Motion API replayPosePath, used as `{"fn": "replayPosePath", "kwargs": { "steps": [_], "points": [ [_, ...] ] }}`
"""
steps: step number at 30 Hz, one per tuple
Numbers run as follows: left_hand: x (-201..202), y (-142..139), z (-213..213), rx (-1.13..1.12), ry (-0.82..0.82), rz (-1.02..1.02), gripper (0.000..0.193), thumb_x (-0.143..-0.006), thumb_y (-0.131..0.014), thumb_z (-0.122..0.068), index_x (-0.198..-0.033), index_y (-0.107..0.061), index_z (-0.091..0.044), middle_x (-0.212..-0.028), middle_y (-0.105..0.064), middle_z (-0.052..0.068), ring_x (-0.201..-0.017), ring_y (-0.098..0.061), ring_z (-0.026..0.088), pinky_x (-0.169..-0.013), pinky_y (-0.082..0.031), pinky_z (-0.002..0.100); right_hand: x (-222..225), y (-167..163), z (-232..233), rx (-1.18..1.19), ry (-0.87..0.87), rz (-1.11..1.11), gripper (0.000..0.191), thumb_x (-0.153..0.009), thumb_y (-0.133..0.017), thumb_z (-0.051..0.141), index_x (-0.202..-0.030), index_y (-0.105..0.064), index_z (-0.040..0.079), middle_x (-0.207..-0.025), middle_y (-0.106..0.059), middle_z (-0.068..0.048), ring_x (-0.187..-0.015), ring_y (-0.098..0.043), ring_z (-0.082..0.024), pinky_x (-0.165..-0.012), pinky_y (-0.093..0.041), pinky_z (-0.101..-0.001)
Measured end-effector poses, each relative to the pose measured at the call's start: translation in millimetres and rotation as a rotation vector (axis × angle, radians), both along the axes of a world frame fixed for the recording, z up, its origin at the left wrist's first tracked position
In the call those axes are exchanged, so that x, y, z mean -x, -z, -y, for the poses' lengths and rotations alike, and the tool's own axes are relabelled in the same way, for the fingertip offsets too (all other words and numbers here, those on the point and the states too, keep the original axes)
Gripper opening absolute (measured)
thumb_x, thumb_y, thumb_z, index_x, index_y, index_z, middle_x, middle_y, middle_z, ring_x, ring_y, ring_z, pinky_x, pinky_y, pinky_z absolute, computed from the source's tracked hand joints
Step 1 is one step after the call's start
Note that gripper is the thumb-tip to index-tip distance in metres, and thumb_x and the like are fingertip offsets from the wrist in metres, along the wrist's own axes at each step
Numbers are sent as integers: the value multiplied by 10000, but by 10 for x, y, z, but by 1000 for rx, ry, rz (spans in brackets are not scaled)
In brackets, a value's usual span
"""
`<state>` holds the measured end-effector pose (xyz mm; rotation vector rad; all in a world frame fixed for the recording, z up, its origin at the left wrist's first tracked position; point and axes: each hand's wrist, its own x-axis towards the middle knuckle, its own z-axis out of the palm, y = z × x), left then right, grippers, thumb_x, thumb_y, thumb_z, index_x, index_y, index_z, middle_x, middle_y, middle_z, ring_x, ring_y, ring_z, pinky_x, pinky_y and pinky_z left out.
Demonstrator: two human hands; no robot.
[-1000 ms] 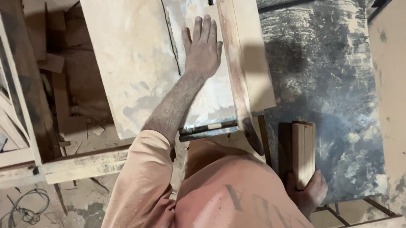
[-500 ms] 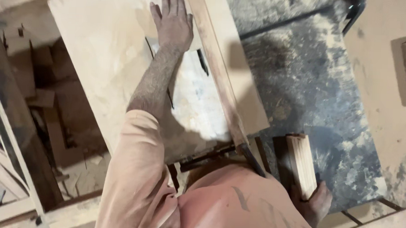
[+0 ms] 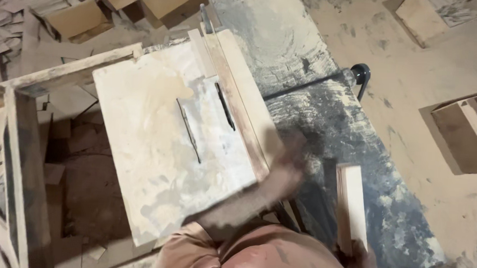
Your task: The person feeds small wooden planks through a table saw one at a time, guiding them with the left hand and collecting the cut pieces in the right hand. The cut pieces are stacked on the table surface.
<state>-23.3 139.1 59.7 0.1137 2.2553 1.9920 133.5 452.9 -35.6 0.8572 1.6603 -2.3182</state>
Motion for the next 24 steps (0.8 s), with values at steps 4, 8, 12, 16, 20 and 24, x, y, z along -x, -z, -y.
{"fn": "replayPosePath", "kwargs": {
  "steps": [4,8,12,16,20,24],
  "points": [
    [-745,-39,-584,-192,70,-155,586,-1171,-424,-252,-1674,-230,-22,-1271,-658,216,-1039,-686,279,-943,-566,433,68,-237,130,105,-169,-94,541,-1004,-598,326,-1374,-541,-65,-1129,-658,-229,-933,-668,-316,-793,-549,-458],
    [-1031,-267,-588,-84,-223,-95,493,-1020,-610,-265,-1425,-504,-6,-1056,-754,187,-928,-753,283,-832,-622,412,168,-568,317,143,-484,-153,462,-988,-585,246,-1334,-561,-60,-1094,-707,-193,-948,-691,-275,-834,-564,-438],
    [-1247,-296,-660,-49,-332,-54,516,-946,-667,-152,-1392,-494,41,-908,-752,203,-801,-772,307,-719,-620,411,17,-815,397,246,-636,-188,429,-1019,-614,230,-1311,-600,-83,-1082,-721,-182,-953,-682,-245,-848,-551,-410],
    [-1276,-182,-547,151,-473,-347,152,-1085,-581,-102,-1129,-552,41,-940,-702,210,-773,-745,253,-602,-637,339,-166,-826,280,272,-497,-38,400,-979,-594,229,-1234,-641,-76,-1085,-741,-202,-951,-701,-287,-846,-565,-424],
    [-1184,-79,114,101,-756,23,329,-1017,-546,-128,-1301,-575,36,-833,-722,199,-700,-714,285,-580,-596,421,-179,-620,-10,-450,-390,-250,447,-963,-655,232,-1333,-613,-14,-1157,-687,-165,-1005,-650,-233,-867,-514,-369],
    [-1067,110,571,366,-850,-219,370,-1020,-595,-173,-1288,-603,82,-935,-723,218,-833,-744,329,-711,-585,446,-287,-444,-349,-1248,-463,-240,404,-954,-751,272,-1209,-639,-21,-984,-620,-200,-909,-610,-349,-803,-481,-470]
  ]
}}
